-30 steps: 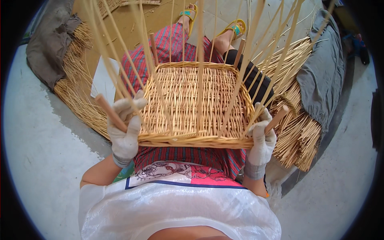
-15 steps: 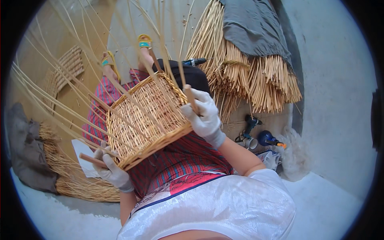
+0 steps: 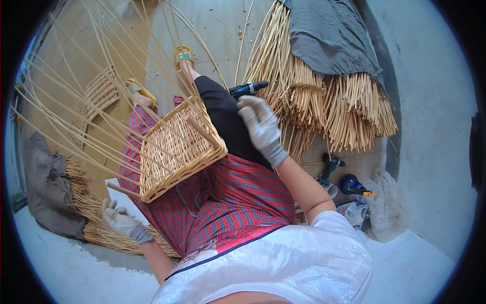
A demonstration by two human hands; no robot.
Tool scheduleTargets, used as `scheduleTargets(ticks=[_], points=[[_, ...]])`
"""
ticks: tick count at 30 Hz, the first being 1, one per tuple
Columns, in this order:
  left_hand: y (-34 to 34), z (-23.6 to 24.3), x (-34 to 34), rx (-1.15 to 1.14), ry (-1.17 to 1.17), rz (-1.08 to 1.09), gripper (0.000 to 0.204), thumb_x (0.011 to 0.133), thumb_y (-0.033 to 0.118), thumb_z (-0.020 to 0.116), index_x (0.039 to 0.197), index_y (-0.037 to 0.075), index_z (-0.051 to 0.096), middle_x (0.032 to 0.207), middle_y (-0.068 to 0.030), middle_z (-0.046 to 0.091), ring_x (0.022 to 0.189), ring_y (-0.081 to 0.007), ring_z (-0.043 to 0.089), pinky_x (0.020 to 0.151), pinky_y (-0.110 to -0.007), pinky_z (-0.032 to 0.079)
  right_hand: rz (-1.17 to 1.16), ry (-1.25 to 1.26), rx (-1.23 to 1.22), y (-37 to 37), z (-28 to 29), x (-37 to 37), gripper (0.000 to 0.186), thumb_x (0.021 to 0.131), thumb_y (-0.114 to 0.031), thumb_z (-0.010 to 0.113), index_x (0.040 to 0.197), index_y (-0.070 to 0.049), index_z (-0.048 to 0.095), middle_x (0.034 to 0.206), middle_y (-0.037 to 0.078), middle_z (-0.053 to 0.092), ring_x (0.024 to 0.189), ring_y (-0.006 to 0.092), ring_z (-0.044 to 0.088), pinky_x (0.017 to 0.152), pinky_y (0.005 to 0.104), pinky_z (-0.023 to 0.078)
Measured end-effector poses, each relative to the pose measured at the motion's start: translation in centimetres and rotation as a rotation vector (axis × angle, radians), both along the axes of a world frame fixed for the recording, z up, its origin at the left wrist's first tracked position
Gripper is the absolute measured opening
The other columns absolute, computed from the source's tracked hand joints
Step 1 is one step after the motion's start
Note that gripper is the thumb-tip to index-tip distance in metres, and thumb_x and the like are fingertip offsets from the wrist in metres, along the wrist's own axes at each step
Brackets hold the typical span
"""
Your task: The person is weaving a wicker basket, using flexible willow rods to form the structure and walls of the basket.
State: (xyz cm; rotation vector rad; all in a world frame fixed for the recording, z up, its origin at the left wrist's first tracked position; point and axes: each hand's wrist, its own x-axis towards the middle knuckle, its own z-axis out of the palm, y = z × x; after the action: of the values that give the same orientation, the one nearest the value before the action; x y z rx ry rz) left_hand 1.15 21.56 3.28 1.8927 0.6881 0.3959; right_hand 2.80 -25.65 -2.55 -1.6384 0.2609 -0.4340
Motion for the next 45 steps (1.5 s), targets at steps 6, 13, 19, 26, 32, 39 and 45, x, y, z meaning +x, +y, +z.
scheduleTargets(ticks=[6, 13, 19, 26, 32, 39, 45], points=[[-8.6, 2.3, 1.4, 1.079, -0.196, -0.286, 0.057, 0.104, 0.025, 0.055, 0.15, 0.0, 0.034, 0.146, -0.0218, 0.043, 0.135, -0.0343, 0.043, 0.109, -0.046, 0.041, -0.216, 0.635, -0.91, -13.7, -17.2, 3.1, 0.053, 0.085, -0.023, 0.073, 0.134, -0.01, 0.057, 0.136, 0.016, 0.057, 0.127, 0.0312, 0.052, 0.109, 0.0414, 0.041], [-14.6, -1.7, -1.0, 1.115, -0.101, -0.754, 0.041, 0.106, 0.027, 0.045, 0.133, -0.002, 0.054, 0.133, -0.0205, 0.057, 0.125, -0.0399, 0.051, 0.109, -0.051, 0.035, -0.011, 1.215, -0.512, -7.0, -19.7, 8.2, 0.078, 0.076, -0.058, 0.077, 0.122, 0.0, 0.054, 0.114, 0.022, 0.07, 0.105, 0.0345, 0.07, 0.09, 0.0431, 0.055], [-13.8, -4.4, -0.4, 1.161, -0.159, -0.779, 0.043, 0.108, 0.032, 0.036, 0.126, 0.0, 0.058, 0.122, -0.0176, 0.063, 0.113, -0.0379, 0.056, 0.098, -0.05, 0.039, -0.362, 1.106, -0.513, -4.9, -23.6, 8.5, 0.063, 0.07, -0.03, 0.082, 0.116, -0.006, 0.047, 0.114, 0.019, 0.061, 0.112, 0.0348, 0.061, 0.095, 0.0438, 0.052], [-13.4, -4.5, -0.5, 1.232, -0.214, -0.727, 0.039, 0.108, 0.027, 0.038, 0.125, -0.001, 0.058, 0.12, -0.0169, 0.066, 0.108, -0.0391, 0.058, 0.095, -0.05, 0.041, 0.02, 0.966, -0.57, -4.0, -22.7, -2.0, 0.07, 0.073, -0.04, 0.076, 0.127, -0.006, 0.048, 0.127, 0.02, 0.057, 0.12, 0.0366, 0.056, 0.1, 0.045, 0.048], [-13.2, -4.6, -0.5, 1.226, -0.164, -0.735, 0.04, 0.108, 0.029, 0.037, 0.126, 0.0, 0.057, 0.121, -0.0171, 0.064, 0.108, -0.038, 0.058, 0.095, -0.049, 0.041, 0.394, 0.995, -0.746, -2.8, -23.5, -9.7, 0.073, 0.069, -0.036, 0.079, 0.129, -0.006, 0.05, 0.114, 0.015, 0.063, 0.107, 0.0312, 0.063, 0.091, 0.0428, 0.052], [-12.8, -4.4, -0.5, 1.219, -0.17, -0.752, 0.039, 0.107, 0.028, 0.037, 0.125, 0.001, 0.058, 0.12, -0.0173, 0.063, 0.107, -0.0388, 0.057, 0.094, -0.05, 0.041, 0.641, 1.219, -0.701, -3.5, -22.2, -7.5, 0.061, 0.079, -0.037, 0.076, 0.128, -0.007, 0.055, 0.118, 0.017, 0.066, 0.112, 0.0329, 0.064, 0.094, 0.0431, 0.051], [-13.6, -3.9, 0.0, 1.166, -0.123, -0.717, 0.039, 0.106, 0.033, 0.037, 0.122, 0.005, 0.059, 0.118, -0.0148, 0.062, 0.113, -0.039, 0.056, 0.098, -0.054, 0.039, 0.158, 1.027, -0.459, -9.0, -19.4, 4.2, 0.035, 0.093, -0.032, 0.06, 0.124, -0.016, 0.062, 0.112, 0.016, 0.071, 0.105, 0.0357, 0.068, 0.092, 0.0459, 0.053]])
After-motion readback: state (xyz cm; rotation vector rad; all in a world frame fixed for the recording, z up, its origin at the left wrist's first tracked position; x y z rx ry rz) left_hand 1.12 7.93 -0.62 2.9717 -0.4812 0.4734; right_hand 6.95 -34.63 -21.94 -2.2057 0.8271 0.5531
